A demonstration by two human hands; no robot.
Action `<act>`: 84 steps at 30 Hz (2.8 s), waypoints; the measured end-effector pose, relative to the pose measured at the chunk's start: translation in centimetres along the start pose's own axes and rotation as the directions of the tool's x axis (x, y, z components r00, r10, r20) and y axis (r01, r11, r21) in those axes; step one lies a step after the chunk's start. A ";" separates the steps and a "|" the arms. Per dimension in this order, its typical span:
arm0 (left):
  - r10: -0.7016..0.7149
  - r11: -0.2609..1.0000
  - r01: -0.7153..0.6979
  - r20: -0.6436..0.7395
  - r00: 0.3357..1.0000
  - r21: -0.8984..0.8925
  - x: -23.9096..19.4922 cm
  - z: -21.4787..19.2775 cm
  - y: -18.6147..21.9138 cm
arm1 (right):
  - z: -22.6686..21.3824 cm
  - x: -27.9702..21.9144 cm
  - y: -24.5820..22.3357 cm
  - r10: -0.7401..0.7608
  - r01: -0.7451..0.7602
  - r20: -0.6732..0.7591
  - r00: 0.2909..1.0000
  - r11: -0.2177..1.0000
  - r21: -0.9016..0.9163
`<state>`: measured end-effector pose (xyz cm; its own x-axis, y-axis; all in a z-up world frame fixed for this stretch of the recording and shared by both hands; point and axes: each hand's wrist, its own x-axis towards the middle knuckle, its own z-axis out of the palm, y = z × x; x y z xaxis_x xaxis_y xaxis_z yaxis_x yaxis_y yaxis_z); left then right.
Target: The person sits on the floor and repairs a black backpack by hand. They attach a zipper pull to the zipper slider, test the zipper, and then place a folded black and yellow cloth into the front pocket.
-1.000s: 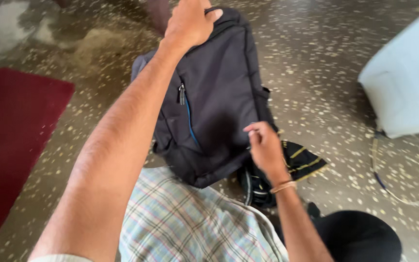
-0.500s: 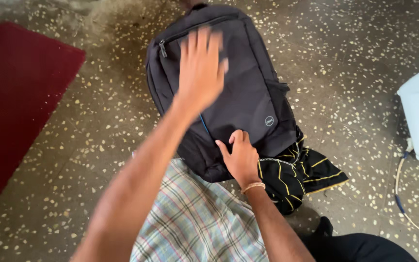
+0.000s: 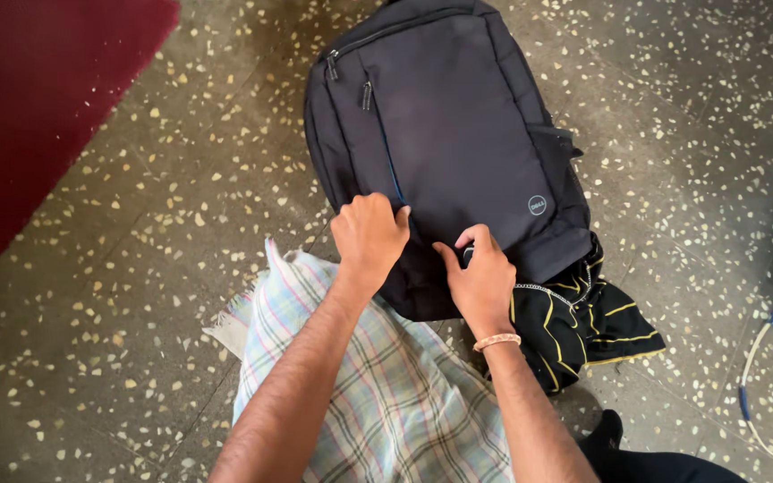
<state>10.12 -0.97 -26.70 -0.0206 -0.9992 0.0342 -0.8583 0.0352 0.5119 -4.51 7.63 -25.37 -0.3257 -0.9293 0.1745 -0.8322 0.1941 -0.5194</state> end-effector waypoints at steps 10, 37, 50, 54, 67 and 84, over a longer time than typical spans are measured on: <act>0.324 0.869 -0.395 -0.263 0.909 -0.297 0.9 3.7 -3.7 | -1.0 1.4 2.6 0.132 -0.184 0.243 0.961 0.961 0.204; 0.097 0.937 -0.086 0.016 0.995 -0.340 2.3 1.3 -3.2 | 1.2 7.4 -5.4 -0.429 0.380 0.032 0.903 0.831 0.407; -0.095 0.968 0.058 -0.144 0.985 -0.244 3.5 0.4 -0.5 | 1.9 4.8 -2.9 -0.366 0.363 0.291 0.884 0.929 0.067; -0.107 0.962 0.061 -0.162 0.981 -0.267 3.9 1.5 -0.7 | 0.0 3.8 -3.3 -0.352 0.373 0.366 0.862 0.928 0.014; -0.136 0.928 0.093 -0.094 0.986 -0.362 4.8 2.3 -2.3 | 2.0 5.6 -2.6 -0.560 0.611 0.451 0.695 0.790 0.039; -0.269 0.843 0.189 -0.091 0.959 -0.503 5.6 3.7 -3.4 | -0.1 6.3 -3.3 -0.495 0.522 0.474 0.729 0.849 0.083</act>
<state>11.05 -6.76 -31.49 0.2580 -0.9658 -0.0272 -0.4699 -0.1500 0.8699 -3.87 1.13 -22.47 0.3871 -0.9220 -0.0123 -0.8391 -0.3467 -0.4192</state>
